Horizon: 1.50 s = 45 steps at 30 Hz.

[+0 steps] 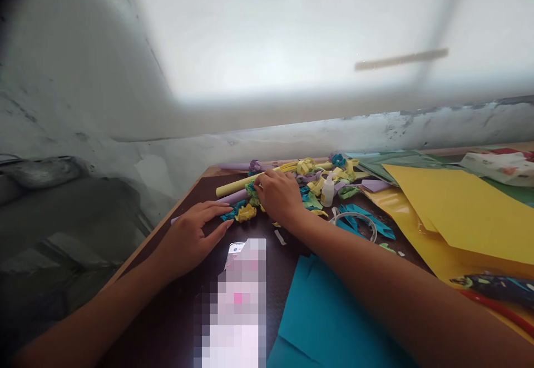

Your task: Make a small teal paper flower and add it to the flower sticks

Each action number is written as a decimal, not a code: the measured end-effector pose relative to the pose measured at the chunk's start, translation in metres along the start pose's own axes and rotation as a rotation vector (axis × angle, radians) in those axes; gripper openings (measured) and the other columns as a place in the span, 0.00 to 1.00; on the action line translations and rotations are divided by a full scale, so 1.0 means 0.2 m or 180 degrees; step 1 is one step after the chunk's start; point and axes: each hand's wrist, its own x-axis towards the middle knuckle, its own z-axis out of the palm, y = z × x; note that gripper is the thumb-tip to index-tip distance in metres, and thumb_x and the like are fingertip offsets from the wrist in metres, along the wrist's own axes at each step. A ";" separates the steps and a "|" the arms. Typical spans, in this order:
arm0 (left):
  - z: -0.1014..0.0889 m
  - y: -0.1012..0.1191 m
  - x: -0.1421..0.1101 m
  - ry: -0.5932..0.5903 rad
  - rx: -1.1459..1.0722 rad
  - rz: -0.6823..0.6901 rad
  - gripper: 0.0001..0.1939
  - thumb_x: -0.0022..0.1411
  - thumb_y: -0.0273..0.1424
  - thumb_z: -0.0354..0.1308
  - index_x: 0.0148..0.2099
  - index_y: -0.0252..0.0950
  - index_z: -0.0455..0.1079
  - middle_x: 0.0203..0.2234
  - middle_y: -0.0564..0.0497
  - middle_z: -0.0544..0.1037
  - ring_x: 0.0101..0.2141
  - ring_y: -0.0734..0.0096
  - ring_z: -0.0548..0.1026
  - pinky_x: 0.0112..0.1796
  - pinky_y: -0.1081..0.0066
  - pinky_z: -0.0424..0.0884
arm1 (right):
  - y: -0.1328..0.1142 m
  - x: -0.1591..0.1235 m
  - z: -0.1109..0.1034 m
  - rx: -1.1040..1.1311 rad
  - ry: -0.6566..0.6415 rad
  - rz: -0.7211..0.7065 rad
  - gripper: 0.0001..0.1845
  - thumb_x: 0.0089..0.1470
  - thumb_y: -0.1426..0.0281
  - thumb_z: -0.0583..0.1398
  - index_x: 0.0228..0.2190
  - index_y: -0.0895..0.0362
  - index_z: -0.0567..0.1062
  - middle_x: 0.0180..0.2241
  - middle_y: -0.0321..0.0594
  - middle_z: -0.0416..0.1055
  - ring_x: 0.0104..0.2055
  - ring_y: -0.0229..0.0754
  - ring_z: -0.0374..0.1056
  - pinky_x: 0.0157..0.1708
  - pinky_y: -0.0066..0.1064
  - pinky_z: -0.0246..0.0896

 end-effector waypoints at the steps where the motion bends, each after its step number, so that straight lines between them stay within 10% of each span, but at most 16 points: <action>1: 0.00 0.00 0.00 0.0007 0.0000 0.0001 0.14 0.68 0.37 0.57 0.51 0.39 0.78 0.51 0.44 0.81 0.54 0.52 0.76 0.56 0.50 0.72 | 0.00 0.00 0.00 0.0000 0.0008 0.0000 0.10 0.67 0.66 0.58 0.39 0.55 0.80 0.43 0.45 0.78 0.46 0.52 0.71 0.47 0.40 0.54; 33: -0.01 0.00 0.00 0.0038 0.0025 -0.0057 0.14 0.68 0.36 0.58 0.52 0.40 0.77 0.50 0.46 0.82 0.51 0.54 0.77 0.53 0.55 0.74 | 0.00 0.01 0.01 0.0434 0.0120 0.0318 0.08 0.63 0.66 0.61 0.36 0.55 0.81 0.38 0.42 0.78 0.41 0.48 0.73 0.42 0.37 0.58; 45: -0.02 -0.10 0.02 0.0160 0.0331 -0.0256 0.12 0.68 0.37 0.54 0.37 0.38 0.76 0.34 0.46 0.80 0.39 0.55 0.78 0.41 0.59 0.73 | -0.19 0.12 -0.74 0.0883 0.0035 -0.0788 0.09 0.63 0.65 0.62 0.34 0.54 0.80 0.35 0.32 0.76 0.34 0.36 0.70 0.33 0.27 0.58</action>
